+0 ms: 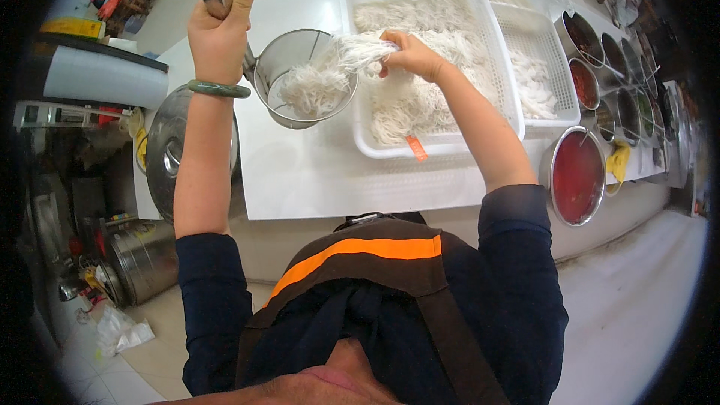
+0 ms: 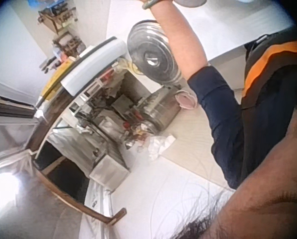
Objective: The person assembles a noodle dish by adding chopped greens, sauces, and seasonings to a bowl, then places noodles into a strainer. The person uses chopsticks and a ladle to transfer ingredients from multiple containers on a commercial kitchen counter.
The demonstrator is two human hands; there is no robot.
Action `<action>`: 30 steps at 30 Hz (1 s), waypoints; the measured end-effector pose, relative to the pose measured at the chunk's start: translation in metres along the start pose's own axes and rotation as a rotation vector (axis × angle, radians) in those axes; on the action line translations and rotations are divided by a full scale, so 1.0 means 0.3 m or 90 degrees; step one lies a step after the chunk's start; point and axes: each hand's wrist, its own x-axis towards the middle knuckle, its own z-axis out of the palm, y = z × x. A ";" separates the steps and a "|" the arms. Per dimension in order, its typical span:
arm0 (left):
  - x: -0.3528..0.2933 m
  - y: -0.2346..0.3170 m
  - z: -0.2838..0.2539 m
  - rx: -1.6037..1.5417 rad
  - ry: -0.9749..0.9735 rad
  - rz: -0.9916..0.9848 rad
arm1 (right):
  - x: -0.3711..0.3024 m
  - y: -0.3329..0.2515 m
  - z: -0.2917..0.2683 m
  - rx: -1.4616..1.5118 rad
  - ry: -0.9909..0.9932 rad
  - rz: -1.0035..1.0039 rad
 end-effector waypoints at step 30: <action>-0.243 -0.128 -0.127 -0.132 0.083 -0.110 | -0.020 0.062 0.364 -0.473 0.278 -0.334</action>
